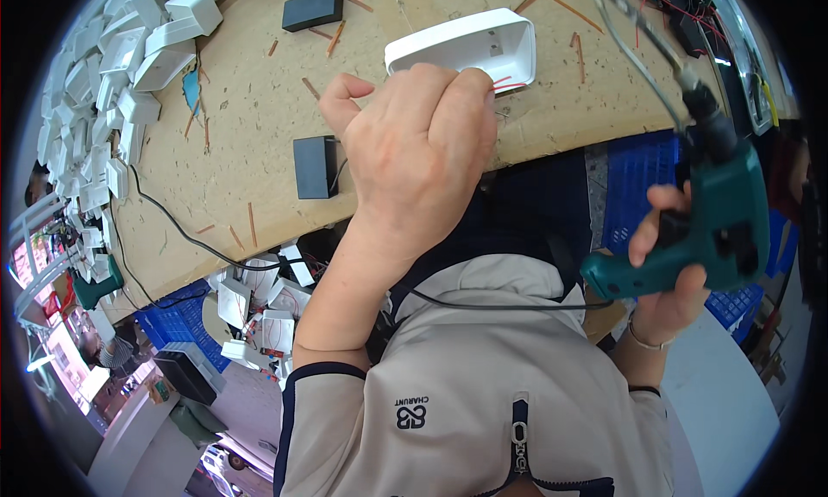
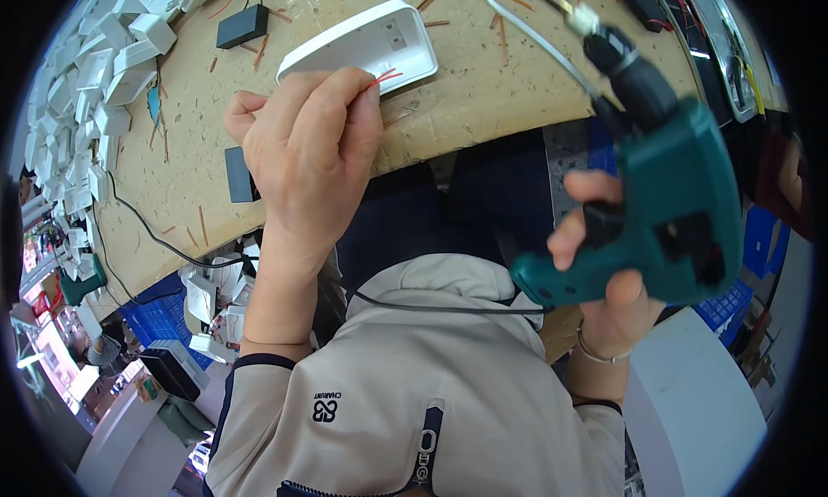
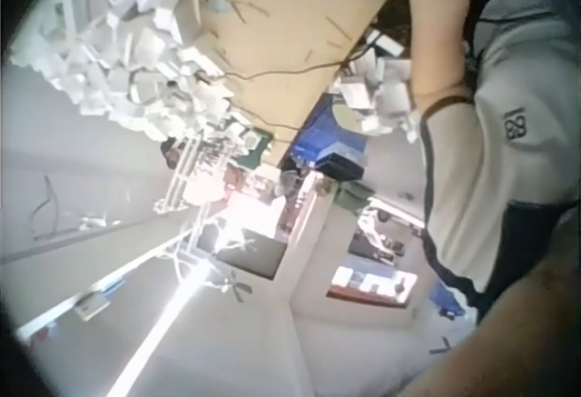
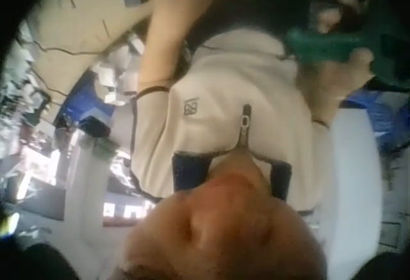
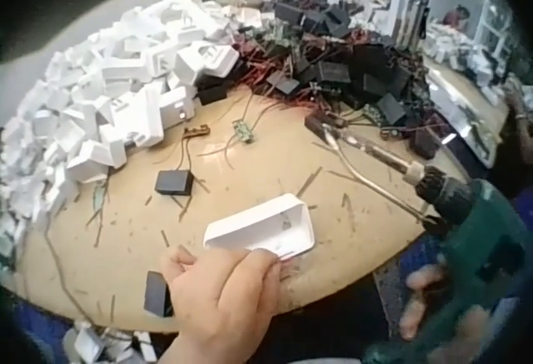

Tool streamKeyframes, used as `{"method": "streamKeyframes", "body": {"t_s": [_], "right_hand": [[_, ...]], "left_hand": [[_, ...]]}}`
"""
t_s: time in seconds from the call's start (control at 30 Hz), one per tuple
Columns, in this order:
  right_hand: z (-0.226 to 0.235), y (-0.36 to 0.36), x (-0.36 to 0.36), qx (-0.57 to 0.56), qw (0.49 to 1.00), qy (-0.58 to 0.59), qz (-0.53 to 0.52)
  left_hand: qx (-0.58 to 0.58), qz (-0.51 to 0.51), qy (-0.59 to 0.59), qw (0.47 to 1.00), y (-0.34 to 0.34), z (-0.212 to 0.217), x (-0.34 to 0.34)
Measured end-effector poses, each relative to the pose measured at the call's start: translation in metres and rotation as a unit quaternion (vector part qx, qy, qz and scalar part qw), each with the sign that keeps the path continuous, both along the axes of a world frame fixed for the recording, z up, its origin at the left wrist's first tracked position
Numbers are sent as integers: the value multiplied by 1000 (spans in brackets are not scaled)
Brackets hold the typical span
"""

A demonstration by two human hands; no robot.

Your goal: Soldering electronic components and wires into white plastic housings at a workbench.

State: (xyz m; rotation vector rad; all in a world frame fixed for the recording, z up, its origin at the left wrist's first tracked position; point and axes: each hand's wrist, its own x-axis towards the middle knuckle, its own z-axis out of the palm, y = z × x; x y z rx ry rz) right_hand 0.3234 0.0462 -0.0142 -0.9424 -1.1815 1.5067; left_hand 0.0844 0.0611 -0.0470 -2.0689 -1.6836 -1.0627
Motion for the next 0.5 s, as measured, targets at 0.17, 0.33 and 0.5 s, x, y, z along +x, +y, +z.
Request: {"method": "streamKeyframes", "body": {"t_s": [0.17,0.33,0.5], "right_hand": [[5,-27,6,-10,994,-101,-32],[5,-41,-3,-62,984,-154,-63],[4,-42,-2,-77,990,-115,-11]], "left_hand": [[-8,29,16,999,-1,15,1],[-18,54,13,998,7,19,2],[-76,24,-12,997,16,18,3]]}}
